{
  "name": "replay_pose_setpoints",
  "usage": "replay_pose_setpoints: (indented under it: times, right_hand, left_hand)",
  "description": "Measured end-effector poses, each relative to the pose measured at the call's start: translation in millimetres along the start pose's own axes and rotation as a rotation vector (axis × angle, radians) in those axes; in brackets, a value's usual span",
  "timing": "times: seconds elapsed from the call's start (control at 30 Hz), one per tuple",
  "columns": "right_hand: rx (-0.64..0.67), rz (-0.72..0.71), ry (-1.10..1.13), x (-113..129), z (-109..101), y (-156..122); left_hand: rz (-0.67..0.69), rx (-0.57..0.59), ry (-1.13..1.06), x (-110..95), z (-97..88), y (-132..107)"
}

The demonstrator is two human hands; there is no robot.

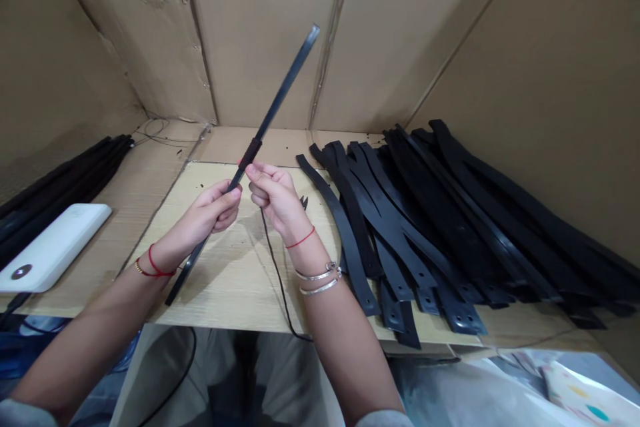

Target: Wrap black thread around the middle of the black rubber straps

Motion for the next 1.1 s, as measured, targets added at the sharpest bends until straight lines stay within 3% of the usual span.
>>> replay_pose_setpoints:
  times: [0.2, 0.43, 0.63, 0.77, 0.93, 1.1]
  right_hand:
    - [-0.002, -0.057, -0.053, 2.5, 4.4, -1.0]
    - [-0.085, -0.171, -0.16, 1.2, 7.9, -2.4]
    - [-0.227, -0.247, -0.307, 0.3, 2.7, -2.0]
    - [-0.278, -0.26, -0.365, -1.2, -0.6, 0.9]
    - [-0.158, -0.18, -0.199, -3.4, 2.3, 0.9]
    - [0.091, -0.045, -0.073, -3.2, 13.7, -5.9]
  left_hand:
    - [0.022, 0.096, -0.128, -7.1, 5.0, -5.5]
    - [-0.134, 0.271, -0.415, -4.9, 11.6, -9.1]
    - [-0.085, 0.005, 0.003, -3.6, 0.1, -7.4]
    - [-0.097, -0.04, 0.079, -3.3, -0.8, -8.2]
    - [-0.047, -0.013, -0.008, -7.4, 1.1, -9.7]
    - [-0.085, 0.174, -0.24, -8.3, 5.7, -13.9]
Point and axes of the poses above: each hand's wrist, its own y-axis towards the middle knuckle, its own z-axis out of the palm, x = y × z, the point moved 4 cm from there along y, towards the middle knuckle, and after that the axes turned 9 degrees about z, right-handed, at the moved point
